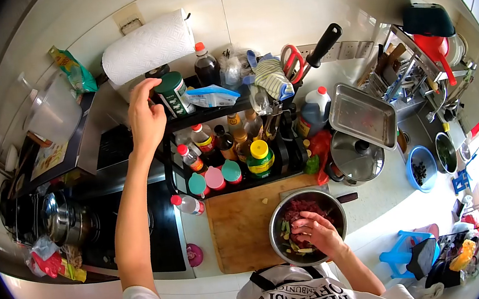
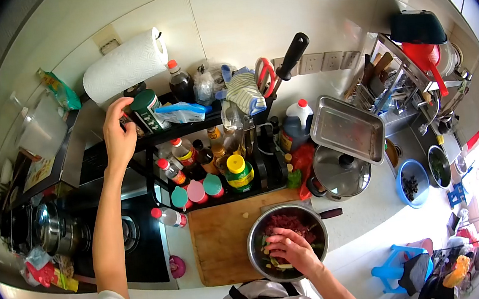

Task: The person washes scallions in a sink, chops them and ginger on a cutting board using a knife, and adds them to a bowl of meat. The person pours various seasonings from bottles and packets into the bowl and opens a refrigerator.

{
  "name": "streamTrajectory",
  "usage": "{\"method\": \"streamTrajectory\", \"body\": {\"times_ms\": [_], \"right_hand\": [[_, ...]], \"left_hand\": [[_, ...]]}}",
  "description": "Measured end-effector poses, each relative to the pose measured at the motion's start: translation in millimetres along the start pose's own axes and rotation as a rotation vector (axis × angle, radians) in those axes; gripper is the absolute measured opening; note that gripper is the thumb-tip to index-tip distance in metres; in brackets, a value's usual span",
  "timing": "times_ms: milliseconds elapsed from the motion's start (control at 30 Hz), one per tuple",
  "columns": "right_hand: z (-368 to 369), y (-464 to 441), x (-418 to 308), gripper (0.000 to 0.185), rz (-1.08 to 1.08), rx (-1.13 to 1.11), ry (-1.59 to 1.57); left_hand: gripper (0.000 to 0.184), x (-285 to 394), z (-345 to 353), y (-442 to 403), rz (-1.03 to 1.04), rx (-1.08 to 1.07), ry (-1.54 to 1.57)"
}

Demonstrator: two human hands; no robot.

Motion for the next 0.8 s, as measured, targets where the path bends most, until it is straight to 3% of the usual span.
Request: {"method": "streamTrajectory", "body": {"times_ms": [67,100,200,233,400,500,600,733,800], "right_hand": [[11.8,-6.9,2.9,0.043,0.005,-0.034,0.027],[17.3,-9.1,4.5,0.043,0.008,-0.050,0.040],[27.6,-9.9,8.1,0.042,0.014,-0.063,0.051],[27.9,-7.6,8.9,0.041,0.015,-0.061,0.054],[12.7,6.9,12.1,0.040,0.024,-0.010,0.068],[7.5,13.9,13.6,0.039,0.045,0.005,0.082],[4.0,19.5,16.7,0.039,0.048,0.024,0.107],[12.8,24.4,15.9,0.036,0.012,0.034,0.186],[18.2,27.1,10.8,0.039,-0.032,0.082,0.341]], "left_hand": [[0.053,-7.6,10.9,-4.7,0.043,-0.014,-0.072],[0.054,-20.1,23.8,-6.4,-0.055,-0.152,0.010],[0.055,-20.7,31.7,-13.2,0.017,-0.174,-0.056],[0.059,-27.5,37.0,-15.2,-0.015,-0.219,-0.035],[0.078,-19.2,55.8,-21.3,0.203,-0.399,-0.210],[0.094,-23.4,67.6,-27.0,0.180,-0.513,-0.381],[0.086,-18.2,58.0,-31.8,0.081,-0.556,-0.473],[0.070,-11.0,24.9,-14.6,0.028,-0.388,-0.379],[0.066,33.5,-25.7,1.3,0.147,-0.144,-0.436]]}}
Point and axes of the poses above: each hand's wrist, its own y-axis away from the middle knuckle, its own z-axis out of the palm, x = y × z, the point moved 8 cm from there along -y, towards the middle knuckle, and after that the axes turned 13 degrees about -y, right-handed, at the moved point
